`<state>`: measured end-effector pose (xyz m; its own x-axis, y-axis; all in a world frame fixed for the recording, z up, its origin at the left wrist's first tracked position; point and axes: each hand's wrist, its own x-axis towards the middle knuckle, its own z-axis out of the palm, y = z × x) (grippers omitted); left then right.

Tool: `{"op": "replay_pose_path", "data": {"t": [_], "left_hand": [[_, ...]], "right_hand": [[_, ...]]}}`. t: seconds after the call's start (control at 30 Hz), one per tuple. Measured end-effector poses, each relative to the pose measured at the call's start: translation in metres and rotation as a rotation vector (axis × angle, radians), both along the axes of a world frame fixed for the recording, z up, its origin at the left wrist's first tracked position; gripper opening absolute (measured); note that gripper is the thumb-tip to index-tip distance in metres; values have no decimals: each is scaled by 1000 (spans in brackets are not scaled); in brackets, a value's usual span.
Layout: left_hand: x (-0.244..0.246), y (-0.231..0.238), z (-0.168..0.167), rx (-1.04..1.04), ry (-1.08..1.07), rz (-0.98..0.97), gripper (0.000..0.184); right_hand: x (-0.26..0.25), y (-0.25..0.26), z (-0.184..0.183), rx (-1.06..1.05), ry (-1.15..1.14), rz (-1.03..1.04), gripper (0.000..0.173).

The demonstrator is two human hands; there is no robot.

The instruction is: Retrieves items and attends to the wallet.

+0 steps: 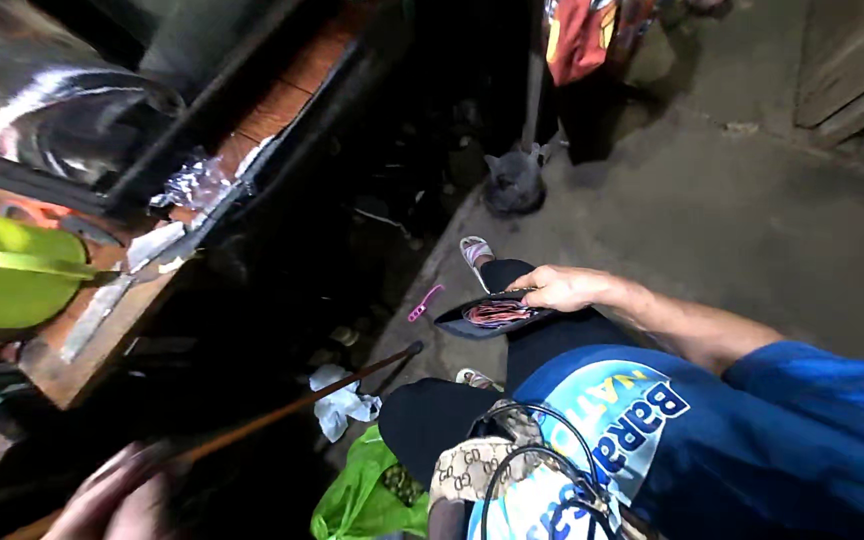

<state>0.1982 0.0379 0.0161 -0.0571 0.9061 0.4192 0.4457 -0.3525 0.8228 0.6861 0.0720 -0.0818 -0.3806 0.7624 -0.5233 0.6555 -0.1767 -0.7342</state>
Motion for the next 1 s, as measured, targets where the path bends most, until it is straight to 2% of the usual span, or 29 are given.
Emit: {"op": "replay_pose_path", "data": {"t": [0.07,0.2,0.37,0.47,0.63,0.77,1.0], "left_hand": [[66,20,-9,3,107,-221,21],[193,42,-38,-141,283,-511,14],[272,51,-83,-185,424,-866,13],[288,52,-95,-176,508,-958,17],[296,50,-93,-172,619,-951,17],[300,51,-90,-211,590,-987,16],[296,51,-89,-215,506,-998,20]], "right_hand": [[0,0,-1,16,17,7,32],[0,-2,3,-20,-1,-17,33],[4,-5,10,-51,12,-33,37],[9,-6,12,-63,47,-33,38],[12,-5,4,-25,121,-19,36],[18,-5,-7,38,168,-30,34],[24,-7,-10,-11,150,-93,38]]}}
